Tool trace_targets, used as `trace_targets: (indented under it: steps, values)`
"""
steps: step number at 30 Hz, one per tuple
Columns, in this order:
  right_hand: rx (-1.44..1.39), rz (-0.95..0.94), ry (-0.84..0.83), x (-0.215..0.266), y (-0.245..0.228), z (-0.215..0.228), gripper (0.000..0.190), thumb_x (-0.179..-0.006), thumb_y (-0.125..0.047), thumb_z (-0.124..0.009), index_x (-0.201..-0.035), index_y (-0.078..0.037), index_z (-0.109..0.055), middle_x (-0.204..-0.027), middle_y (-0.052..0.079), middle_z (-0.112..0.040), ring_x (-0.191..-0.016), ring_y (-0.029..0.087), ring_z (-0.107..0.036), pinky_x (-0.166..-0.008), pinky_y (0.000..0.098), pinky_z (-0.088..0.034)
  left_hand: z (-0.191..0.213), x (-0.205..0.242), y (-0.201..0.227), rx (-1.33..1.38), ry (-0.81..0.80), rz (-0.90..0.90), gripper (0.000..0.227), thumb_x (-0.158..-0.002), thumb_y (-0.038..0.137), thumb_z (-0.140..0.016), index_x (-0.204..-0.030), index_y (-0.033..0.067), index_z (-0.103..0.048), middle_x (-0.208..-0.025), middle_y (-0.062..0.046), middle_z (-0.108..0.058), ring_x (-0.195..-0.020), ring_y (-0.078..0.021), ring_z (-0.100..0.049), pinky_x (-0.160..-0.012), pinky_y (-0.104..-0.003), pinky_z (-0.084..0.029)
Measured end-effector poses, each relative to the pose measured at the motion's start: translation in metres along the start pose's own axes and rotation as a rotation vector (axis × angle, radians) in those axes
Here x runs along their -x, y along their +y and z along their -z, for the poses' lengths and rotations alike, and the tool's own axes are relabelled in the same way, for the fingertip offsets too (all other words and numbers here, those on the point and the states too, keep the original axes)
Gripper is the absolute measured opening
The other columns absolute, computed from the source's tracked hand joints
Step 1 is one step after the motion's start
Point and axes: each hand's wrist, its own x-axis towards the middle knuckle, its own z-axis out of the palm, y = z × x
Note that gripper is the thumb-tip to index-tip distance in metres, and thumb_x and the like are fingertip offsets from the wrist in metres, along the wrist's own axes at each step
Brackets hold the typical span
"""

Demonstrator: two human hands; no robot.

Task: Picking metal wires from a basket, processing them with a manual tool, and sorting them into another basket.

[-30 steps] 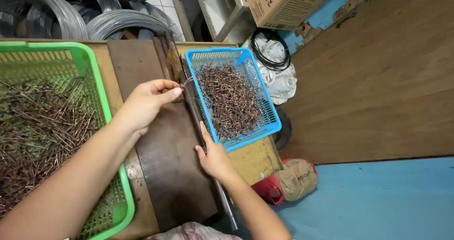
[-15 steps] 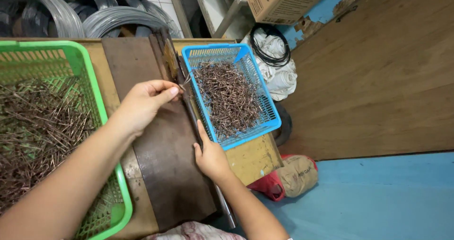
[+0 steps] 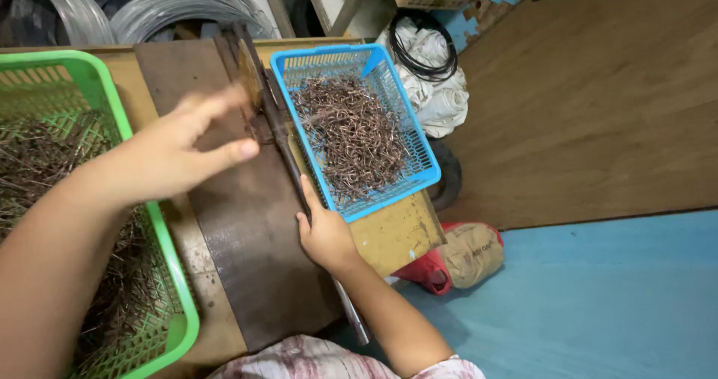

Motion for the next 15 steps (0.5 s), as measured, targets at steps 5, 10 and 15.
trace_targets:
  steps: [5, 10, 15]
  values:
    - [-0.001, -0.012, 0.008, 0.001, -0.001, -0.001, 0.081, -0.104, -0.028, -0.056, -0.176, -0.029, -0.019, -0.083, 0.033, -0.074, -0.077, 0.06, -0.065, -0.072, 0.0653, -0.047, -0.019, 0.004, -0.028, 0.023, 0.178, 0.089, 0.122, -0.072, 0.09, -0.016, -0.16, 0.0311, 0.045, -0.152, 0.001, 0.062, -0.143, -0.0457, 0.053, -0.115, -0.087, 0.015]
    - [0.015, -0.018, -0.01, 0.0, 0.001, -0.001, 0.08, -0.104, -0.028, -0.056, -0.176, -0.029, -0.019, -0.083, 0.032, -0.074, -0.077, 0.06, -0.066, -0.071, 0.0663, -0.048, -0.031, 0.027, -0.034, 0.026, 0.176, 0.3, 0.124, -0.07, 0.085, -0.017, -0.166, 0.0319, 0.041, -0.156, 0.001, 0.06, -0.15, -0.0442, 0.047, -0.12, -0.086, 0.004]
    - [0.013, -0.001, 0.003, -0.002, 0.004, -0.004, 0.082, -0.104, -0.029, -0.057, -0.176, -0.029, -0.018, -0.083, 0.034, -0.073, -0.076, 0.06, -0.065, -0.07, 0.0663, -0.047, -0.049, 0.068, -0.083, -0.033, 0.424, 0.398, 0.051, -0.102, 0.045, -0.07, -0.146, 0.0196, -0.076, -0.072, -0.013, -0.069, -0.056, -0.0248, -0.048, -0.06, -0.039, -0.041]
